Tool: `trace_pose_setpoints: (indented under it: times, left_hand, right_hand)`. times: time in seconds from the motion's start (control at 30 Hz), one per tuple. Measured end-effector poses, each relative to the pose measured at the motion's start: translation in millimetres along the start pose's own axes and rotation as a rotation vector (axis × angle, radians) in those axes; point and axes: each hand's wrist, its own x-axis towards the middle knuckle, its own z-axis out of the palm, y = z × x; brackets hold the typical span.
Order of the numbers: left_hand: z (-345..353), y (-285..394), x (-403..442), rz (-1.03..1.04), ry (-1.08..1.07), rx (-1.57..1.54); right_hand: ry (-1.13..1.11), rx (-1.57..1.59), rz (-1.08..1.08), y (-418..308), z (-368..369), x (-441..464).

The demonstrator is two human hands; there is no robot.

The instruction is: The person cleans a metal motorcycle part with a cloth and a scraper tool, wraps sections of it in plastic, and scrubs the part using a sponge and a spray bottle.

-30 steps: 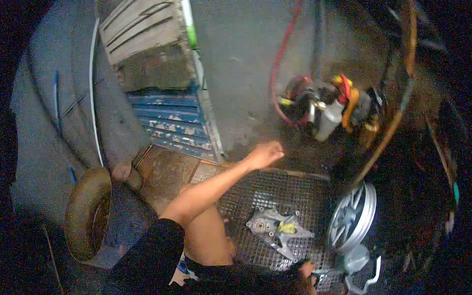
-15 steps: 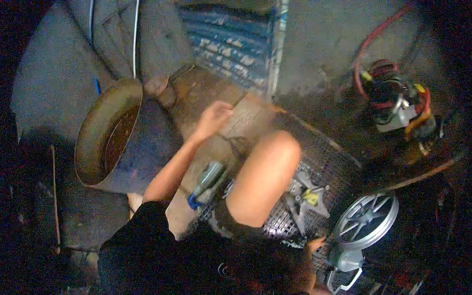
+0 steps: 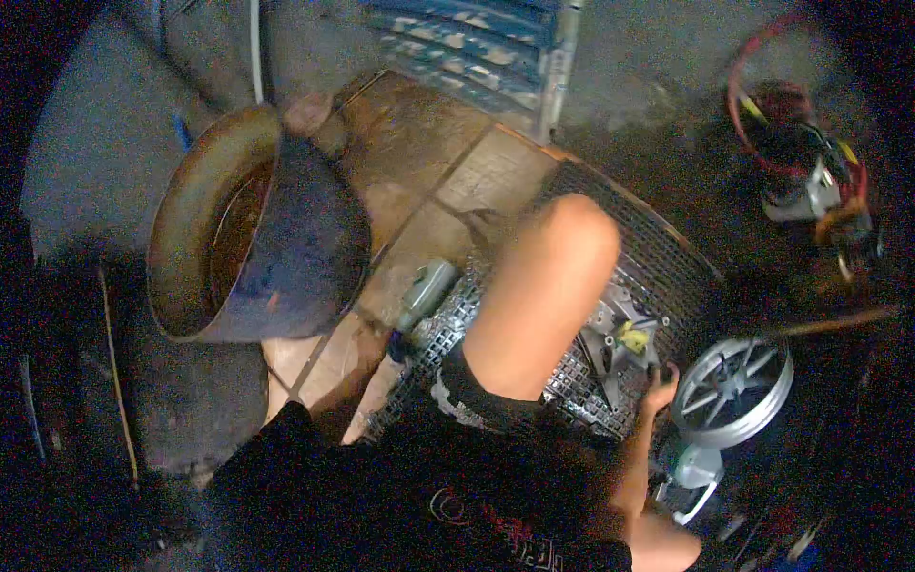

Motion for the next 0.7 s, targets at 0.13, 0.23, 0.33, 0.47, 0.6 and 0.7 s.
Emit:
trace_pose_setpoints:
  times: [0.13,0.23,0.33,0.47,0.6,0.7]
  left_hand:
    - [48,-78,9,0.398,-0.006,0.453]
    - [60,-96,46,0.393,-0.349,0.285]
    - [57,-82,68,0.366,-0.55,0.248]
    - [46,-46,70,0.364,-0.563,0.25]
    - [21,-13,58,0.399,-0.495,0.062]
    - [-20,56,48,0.443,-0.467,-0.165]
  right_hand:
    - [0.059,0.132,0.12,-94,-8,13]
    - [0.028,-0.155,0.183,-148,-23,22]
    - [0.298,-0.388,-0.196,-145,-5,18]
    - [0.151,0.076,0.172,-168,22,24]
    - [0.083,0.425,0.307,-168,45,27]
    - [0.085,0.512,0.232,-171,62,39]
